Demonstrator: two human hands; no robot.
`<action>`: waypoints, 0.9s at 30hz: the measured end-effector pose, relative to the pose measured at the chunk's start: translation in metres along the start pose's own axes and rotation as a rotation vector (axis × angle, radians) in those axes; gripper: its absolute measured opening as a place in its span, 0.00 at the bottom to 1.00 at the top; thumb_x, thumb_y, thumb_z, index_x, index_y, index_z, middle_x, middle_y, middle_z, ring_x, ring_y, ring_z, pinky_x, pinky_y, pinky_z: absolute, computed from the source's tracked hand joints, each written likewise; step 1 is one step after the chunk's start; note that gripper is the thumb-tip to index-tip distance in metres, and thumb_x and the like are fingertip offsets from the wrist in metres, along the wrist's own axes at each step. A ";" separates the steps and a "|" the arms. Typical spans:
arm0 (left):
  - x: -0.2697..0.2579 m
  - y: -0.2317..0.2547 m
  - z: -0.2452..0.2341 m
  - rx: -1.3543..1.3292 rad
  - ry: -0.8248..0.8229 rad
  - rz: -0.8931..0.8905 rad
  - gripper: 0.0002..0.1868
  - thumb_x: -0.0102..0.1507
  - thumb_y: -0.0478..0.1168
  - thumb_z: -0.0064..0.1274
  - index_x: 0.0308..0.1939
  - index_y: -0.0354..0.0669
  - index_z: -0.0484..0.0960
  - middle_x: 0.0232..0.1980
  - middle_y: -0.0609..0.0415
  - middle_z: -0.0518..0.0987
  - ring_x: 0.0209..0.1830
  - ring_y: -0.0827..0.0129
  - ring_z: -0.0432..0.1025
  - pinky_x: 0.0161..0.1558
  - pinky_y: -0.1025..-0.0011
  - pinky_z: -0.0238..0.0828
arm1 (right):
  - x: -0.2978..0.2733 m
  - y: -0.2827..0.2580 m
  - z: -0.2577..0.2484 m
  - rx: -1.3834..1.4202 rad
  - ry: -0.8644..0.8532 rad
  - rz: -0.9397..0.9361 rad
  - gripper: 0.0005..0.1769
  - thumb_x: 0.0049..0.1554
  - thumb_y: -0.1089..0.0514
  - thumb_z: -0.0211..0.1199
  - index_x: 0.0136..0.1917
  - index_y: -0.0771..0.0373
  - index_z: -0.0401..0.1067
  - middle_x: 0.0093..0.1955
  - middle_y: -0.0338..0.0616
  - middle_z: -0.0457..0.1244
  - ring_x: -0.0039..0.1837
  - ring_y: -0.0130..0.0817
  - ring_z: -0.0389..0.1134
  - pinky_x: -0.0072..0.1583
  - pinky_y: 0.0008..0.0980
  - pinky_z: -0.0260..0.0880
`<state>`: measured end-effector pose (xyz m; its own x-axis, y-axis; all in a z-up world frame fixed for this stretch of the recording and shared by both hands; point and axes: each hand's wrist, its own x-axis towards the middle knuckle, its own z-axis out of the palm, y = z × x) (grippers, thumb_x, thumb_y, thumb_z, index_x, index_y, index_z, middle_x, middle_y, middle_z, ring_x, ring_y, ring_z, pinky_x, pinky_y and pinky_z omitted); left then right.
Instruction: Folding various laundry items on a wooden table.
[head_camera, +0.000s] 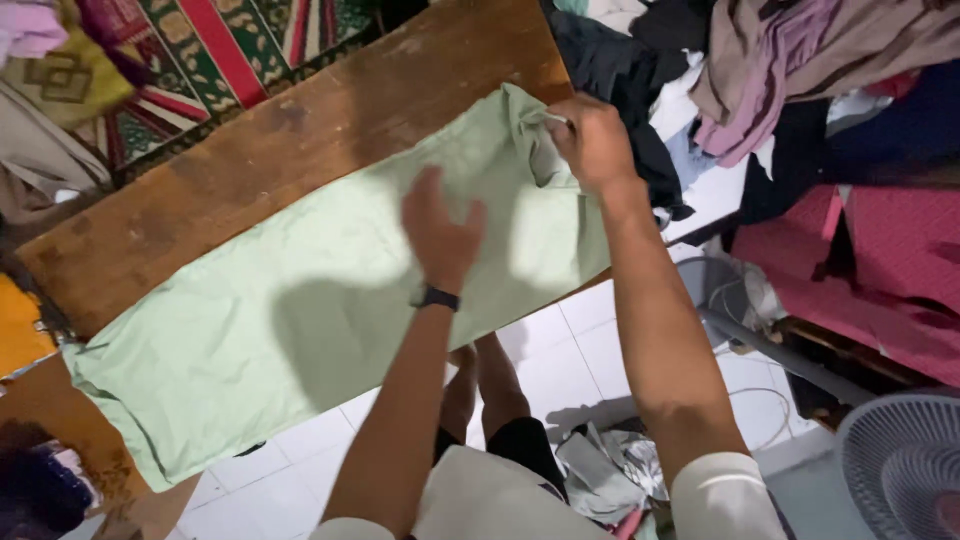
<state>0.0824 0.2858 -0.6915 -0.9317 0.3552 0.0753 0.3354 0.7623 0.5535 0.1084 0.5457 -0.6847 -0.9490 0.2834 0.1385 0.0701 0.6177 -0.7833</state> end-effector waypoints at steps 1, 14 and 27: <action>0.008 0.021 -0.003 0.005 0.007 0.005 0.39 0.58 0.46 0.63 0.71 0.40 0.69 0.76 0.44 0.65 0.77 0.52 0.58 0.75 0.42 0.43 | 0.005 -0.013 -0.007 0.004 0.006 -0.007 0.12 0.57 0.68 0.67 0.55 0.67 0.79 0.49 0.55 0.68 0.53 0.55 0.71 0.54 0.45 0.72; 0.000 0.038 0.002 -1.068 -0.231 -0.171 0.03 0.76 0.33 0.45 0.53 0.41 0.69 0.46 0.57 0.70 0.42 0.75 0.62 0.46 0.74 0.66 | -0.013 -0.098 -0.055 0.289 -0.301 0.284 0.13 0.56 0.59 0.68 0.53 0.65 0.76 0.46 0.43 0.67 0.44 0.26 0.64 0.45 0.29 0.64; 0.018 0.074 -0.041 -0.775 -0.226 -0.066 0.11 0.71 0.43 0.56 0.46 0.37 0.78 0.46 0.52 0.73 0.43 0.67 0.70 0.47 0.67 0.70 | -0.021 -0.094 -0.052 0.300 -0.184 0.194 0.15 0.51 0.58 0.69 0.52 0.63 0.76 0.47 0.42 0.66 0.50 0.40 0.67 0.52 0.37 0.66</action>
<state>0.0849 0.3267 -0.6153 -0.8678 0.4865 -0.1010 0.0117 0.2232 0.9747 0.1372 0.5195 -0.5822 -0.9679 0.2213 -0.1189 0.1865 0.3158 -0.9303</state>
